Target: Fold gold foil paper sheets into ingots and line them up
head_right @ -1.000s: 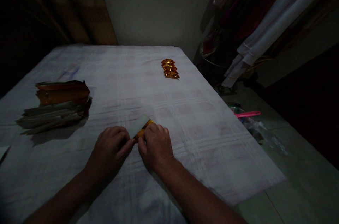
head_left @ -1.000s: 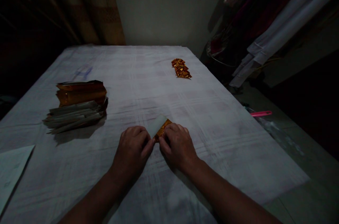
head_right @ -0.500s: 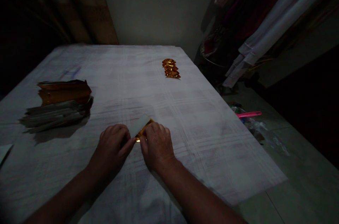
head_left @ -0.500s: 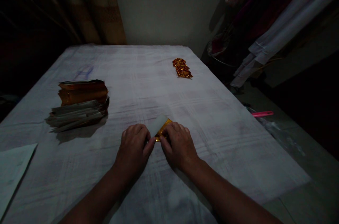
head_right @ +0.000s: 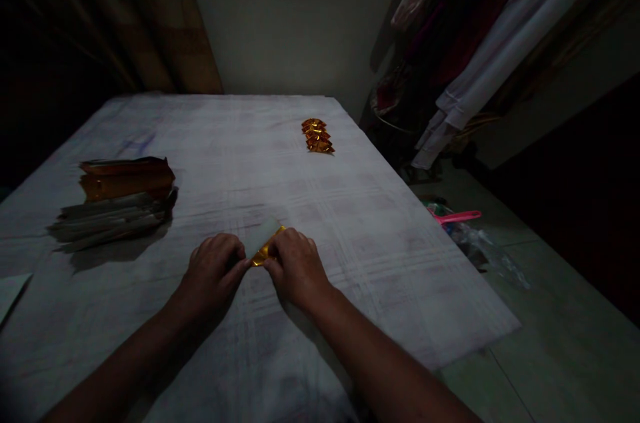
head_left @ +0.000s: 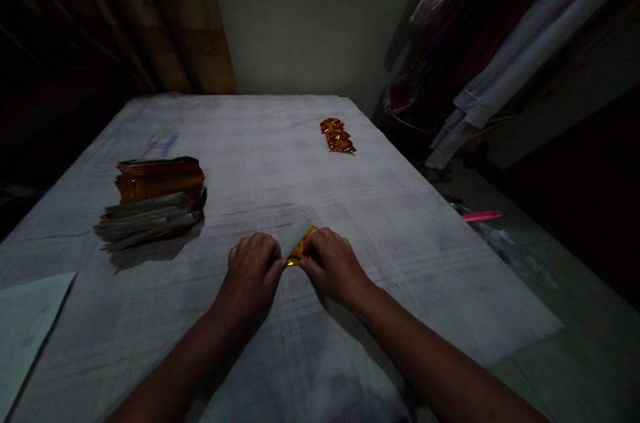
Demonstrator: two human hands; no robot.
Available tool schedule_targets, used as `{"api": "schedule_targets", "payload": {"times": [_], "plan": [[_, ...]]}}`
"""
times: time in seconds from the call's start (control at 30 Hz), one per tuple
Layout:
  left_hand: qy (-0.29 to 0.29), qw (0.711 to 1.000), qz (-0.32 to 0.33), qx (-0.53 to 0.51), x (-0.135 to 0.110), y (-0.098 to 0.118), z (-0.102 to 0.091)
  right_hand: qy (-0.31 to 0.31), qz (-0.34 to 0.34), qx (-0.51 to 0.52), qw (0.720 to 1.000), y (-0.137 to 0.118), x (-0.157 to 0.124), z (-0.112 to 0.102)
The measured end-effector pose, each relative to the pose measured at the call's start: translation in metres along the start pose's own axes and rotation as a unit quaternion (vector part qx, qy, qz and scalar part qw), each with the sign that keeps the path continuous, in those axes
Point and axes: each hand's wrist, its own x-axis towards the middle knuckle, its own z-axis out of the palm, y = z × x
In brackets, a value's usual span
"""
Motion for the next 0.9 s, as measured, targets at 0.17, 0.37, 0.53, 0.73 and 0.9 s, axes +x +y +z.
{"api": "schedule_targets", "payload": {"times": [0.17,0.37,0.53,0.73,0.9], "plan": [[-0.009,1.0,0.022,-0.003,0.001,-0.005,-0.003,-0.026,-0.039,0.032,0.998,0.012,0.004,-0.006],[0.037,0.989,0.116,0.084,-0.015,0.018,-0.01,-0.003,-0.033,0.007,0.999,0.014,0.004,0.001],[0.028,0.979,0.149,0.136,-0.026,0.036,-0.002,0.022,-0.034,0.002,0.999,0.013,0.004,0.006],[0.041,0.973,0.159,0.164,-0.028,0.033,0.0,0.057,-0.08,0.019,0.995,0.021,-0.003,0.001],[0.032,0.963,0.188,0.191,-0.023,0.026,-0.013,0.068,-0.071,-0.032,0.995,0.029,-0.018,-0.011]]}}
